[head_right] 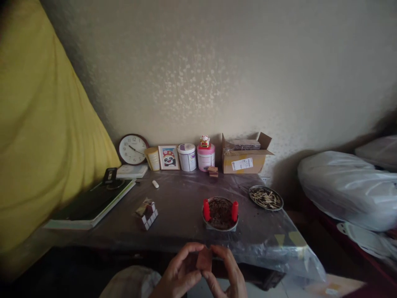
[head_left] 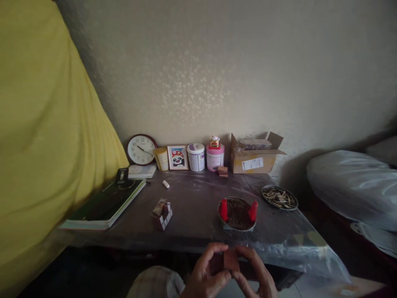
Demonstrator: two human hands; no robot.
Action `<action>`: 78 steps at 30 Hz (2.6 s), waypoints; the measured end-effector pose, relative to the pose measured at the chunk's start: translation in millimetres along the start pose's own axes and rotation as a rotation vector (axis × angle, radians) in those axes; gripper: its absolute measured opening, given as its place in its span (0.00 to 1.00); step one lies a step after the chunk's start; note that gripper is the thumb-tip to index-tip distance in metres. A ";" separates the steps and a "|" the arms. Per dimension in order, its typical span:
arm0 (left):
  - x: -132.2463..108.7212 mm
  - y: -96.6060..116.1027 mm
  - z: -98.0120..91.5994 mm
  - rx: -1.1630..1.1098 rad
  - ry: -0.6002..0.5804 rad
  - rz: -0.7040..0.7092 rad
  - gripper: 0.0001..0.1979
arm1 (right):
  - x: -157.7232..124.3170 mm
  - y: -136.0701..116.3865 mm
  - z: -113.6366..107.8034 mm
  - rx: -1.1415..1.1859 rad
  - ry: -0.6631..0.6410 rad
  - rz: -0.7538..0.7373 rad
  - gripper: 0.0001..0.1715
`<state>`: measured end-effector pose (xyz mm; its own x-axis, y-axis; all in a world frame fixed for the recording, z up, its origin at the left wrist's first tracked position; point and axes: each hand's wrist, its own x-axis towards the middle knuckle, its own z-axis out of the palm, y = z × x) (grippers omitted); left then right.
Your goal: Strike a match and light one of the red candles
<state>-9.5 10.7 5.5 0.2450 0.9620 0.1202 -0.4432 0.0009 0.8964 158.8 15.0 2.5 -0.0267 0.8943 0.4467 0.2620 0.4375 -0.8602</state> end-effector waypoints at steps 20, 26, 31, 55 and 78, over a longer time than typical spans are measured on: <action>-1.2 13.5 6.2 0.186 0.057 -0.018 0.16 | 3.9 4.5 -8.3 -0.108 -0.076 -0.059 0.25; -0.8 10.3 7.9 0.147 0.086 0.006 0.16 | 6.5 1.5 -10.9 -0.128 -0.089 -0.059 0.24; -0.3 7.8 11.2 0.125 0.100 -0.011 0.16 | 7.9 3.5 -11.2 -0.124 -0.124 -0.055 0.24; 2.1 19.4 14.0 -0.138 0.259 -0.105 0.13 | 12.6 0.1 -19.0 0.427 0.150 0.312 0.11; 2.6 10.4 10.5 -0.024 0.226 -0.077 0.14 | 11.8 -18.0 -3.4 0.011 0.073 -0.222 0.08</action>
<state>-4.5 10.3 19.6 0.0806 0.9955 -0.0489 -0.4517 0.0802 0.8886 157.0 17.4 24.1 -0.0127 0.7671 0.6414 0.2472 0.6239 -0.7413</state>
